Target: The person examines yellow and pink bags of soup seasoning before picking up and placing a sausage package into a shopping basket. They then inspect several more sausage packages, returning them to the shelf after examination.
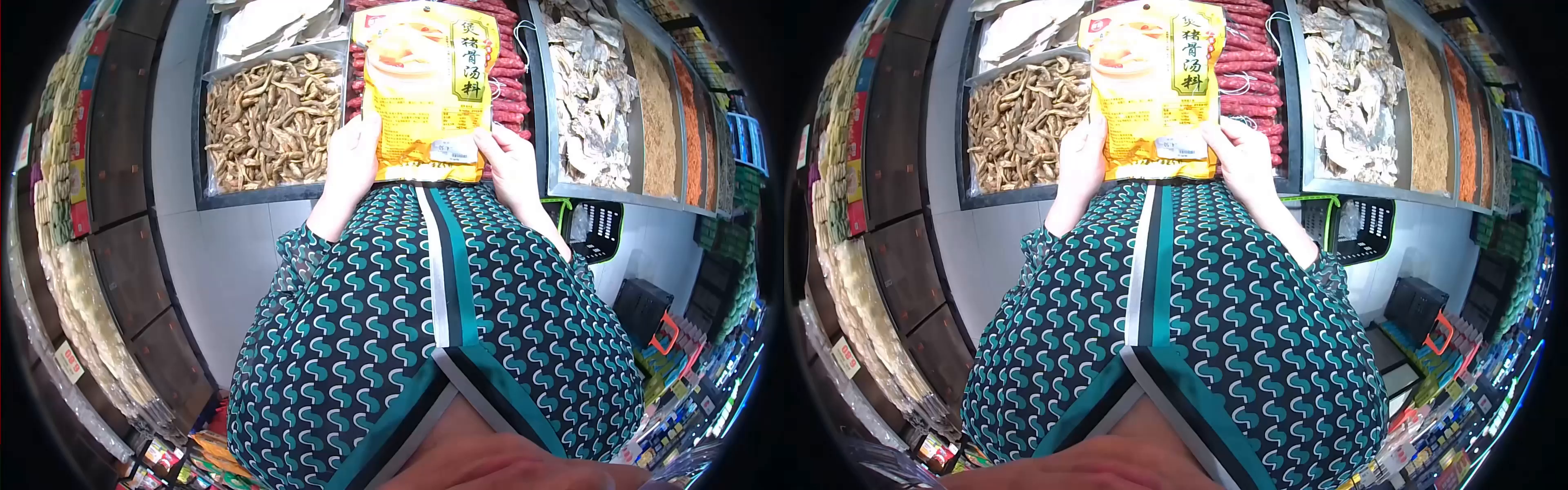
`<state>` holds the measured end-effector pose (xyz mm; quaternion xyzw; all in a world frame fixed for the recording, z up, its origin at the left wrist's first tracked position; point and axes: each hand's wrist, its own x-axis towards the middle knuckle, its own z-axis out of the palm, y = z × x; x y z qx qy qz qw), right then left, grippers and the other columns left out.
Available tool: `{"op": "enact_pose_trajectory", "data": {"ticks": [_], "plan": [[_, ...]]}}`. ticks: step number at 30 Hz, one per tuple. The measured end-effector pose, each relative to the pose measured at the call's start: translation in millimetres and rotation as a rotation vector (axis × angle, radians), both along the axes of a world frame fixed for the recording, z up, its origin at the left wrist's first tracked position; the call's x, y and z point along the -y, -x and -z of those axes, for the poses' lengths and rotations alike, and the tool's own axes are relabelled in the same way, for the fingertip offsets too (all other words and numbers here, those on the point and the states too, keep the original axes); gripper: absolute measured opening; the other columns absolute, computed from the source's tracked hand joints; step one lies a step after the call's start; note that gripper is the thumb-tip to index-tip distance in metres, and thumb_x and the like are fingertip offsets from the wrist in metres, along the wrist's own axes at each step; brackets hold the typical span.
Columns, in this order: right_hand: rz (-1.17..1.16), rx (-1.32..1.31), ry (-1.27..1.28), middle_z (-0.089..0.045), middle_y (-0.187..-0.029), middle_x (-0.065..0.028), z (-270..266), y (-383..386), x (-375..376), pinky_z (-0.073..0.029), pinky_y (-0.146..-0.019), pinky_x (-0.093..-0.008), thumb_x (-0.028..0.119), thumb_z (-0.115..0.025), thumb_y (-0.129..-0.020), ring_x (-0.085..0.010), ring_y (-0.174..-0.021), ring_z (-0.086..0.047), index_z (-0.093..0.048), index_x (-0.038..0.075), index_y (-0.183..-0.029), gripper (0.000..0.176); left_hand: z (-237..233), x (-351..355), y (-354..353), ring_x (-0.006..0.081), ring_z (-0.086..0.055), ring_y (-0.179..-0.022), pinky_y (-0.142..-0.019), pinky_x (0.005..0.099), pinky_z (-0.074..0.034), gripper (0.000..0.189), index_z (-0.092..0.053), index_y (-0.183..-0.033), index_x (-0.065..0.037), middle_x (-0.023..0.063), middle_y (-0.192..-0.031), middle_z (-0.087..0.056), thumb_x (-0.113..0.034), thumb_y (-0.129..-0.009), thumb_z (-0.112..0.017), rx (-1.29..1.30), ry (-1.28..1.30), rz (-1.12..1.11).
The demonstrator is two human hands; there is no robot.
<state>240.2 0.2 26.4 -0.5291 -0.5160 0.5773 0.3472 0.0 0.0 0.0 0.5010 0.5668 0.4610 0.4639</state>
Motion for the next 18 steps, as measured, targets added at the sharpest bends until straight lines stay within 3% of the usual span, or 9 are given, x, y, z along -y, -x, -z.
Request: {"op": "enact_pose_trajectory", "data": {"ticks": [3, 5, 8, 12, 14, 15, 17, 18], "plan": [[0.029, -0.06, 0.102, -0.063, -0.11, -0.0084, -8, 3, 0, -0.045, -0.088, -0.0252, 0.011, -0.06, -0.086, -0.0124, -0.098, -0.059, -0.046, 0.0, -0.128, 0.045, 5, -1, 0, 0.0106, -0.056, -0.075, -0.07, 0.0271, -0.045, 0.035, -0.06, -0.091, 0.005, 0.0083, -0.083, -0.064, -0.026, -0.096, -0.045, 0.026, 0.014, 0.007], [-0.011, -0.475, 0.103, -0.06, -0.114, -0.0085, -13, 10, -3, -0.046, -0.088, -0.0266, 0.01, -0.063, -0.084, -0.0129, -0.1, -0.059, -0.047, -0.001, -0.125, 0.046, 0, -6, -1, 0.0102, -0.056, -0.076, -0.071, 0.0264, -0.045, 0.035, -0.06, -0.093, 0.006, 0.008, -0.084, -0.065, -0.026, -0.096, -0.045, 0.172, 0.041, 0.025], [-0.023, -0.587, 0.185, -0.058, -0.117, -0.0087, -12, 18, -1, -0.046, -0.089, -0.0276, 0.008, -0.066, -0.081, -0.0135, -0.101, -0.058, -0.047, -0.001, -0.124, 0.048, -18, -3, -11, 0.0103, -0.057, -0.078, -0.073, 0.0262, -0.045, 0.038, -0.06, -0.097, 0.006, 0.008, -0.084, -0.065, -0.028, -0.097, -0.043, 0.079, 0.038, 0.106], [0.065, -0.508, 0.208, -0.058, -0.116, -0.0094, -10, 28, -7, -0.046, -0.09, -0.0289, 0.005, -0.068, -0.078, -0.0152, -0.103, -0.058, -0.046, -0.001, -0.124, 0.051, -27, -11, -18, 0.0131, -0.059, -0.081, -0.074, 0.0259, -0.045, 0.029, -0.06, -0.101, 0.006, 0.0096, -0.089, -0.065, -0.02, -0.094, -0.049, 0.113, 0.059, 0.124], [0.092, -0.516, 0.176, -0.059, -0.114, -0.0097, -12, 32, -7, -0.046, -0.089, -0.0291, 0.005, -0.068, -0.078, -0.0152, -0.102, -0.058, -0.046, -0.002, -0.122, 0.05, -47, -12, -39, 0.0107, -0.058, -0.082, -0.074, 0.0233, -0.045, 0.013, -0.059, -0.097, 0.005, 0.0073, -0.097, -0.062, -0.004, -0.087, -0.058, 0.178, -0.284, -0.301], [0.119, -0.524, 0.139, -0.06, -0.113, -0.01, -12, 34, -8, -0.047, -0.088, -0.0293, 0.006, -0.069, -0.078, -0.0153, -0.101, -0.059, -0.046, -0.002, -0.121, 0.049, -45, -9, -32, 0.0107, -0.058, -0.082, -0.074, 0.0233, -0.045, 0.013, -0.059, -0.097, 0.005, 0.0073, -0.097, -0.062, -0.004, -0.087, -0.058, 0.177, -0.283, -0.3], [0.156, -0.491, 0.07, -0.06, -0.112, -0.0107, 0, 37, -11, -0.048, -0.087, -0.0292, 0.006, -0.069, -0.078, -0.0153, -0.099, -0.059, -0.047, -0.003, -0.119, 0.047, -40, -1, -15, 0.0093, -0.057, -0.077, -0.069, 0.0209, -0.045, 0.016, -0.058, -0.092, 0.002, 0.0066, -0.092, -0.06, 0.007, -0.078, -0.065, -0.252, -0.675, -0.152], [0.19, -0.453, 0.0, -0.061, -0.11, -0.0114, 4, 38, -12, -0.049, -0.086, -0.0291, 0.007, -0.069, -0.078, -0.0154, -0.097, -0.06, -0.047, -0.003, -0.117, 0.046, -43, 3, -20, 0.0069, -0.057, -0.072, -0.064, 0.0181, -0.047, 0.018, -0.057, -0.088, -0.001, 0.0044, -0.085, -0.059, 0.007, -0.076, -0.067, -0.155, -0.629, -0.017]]}}
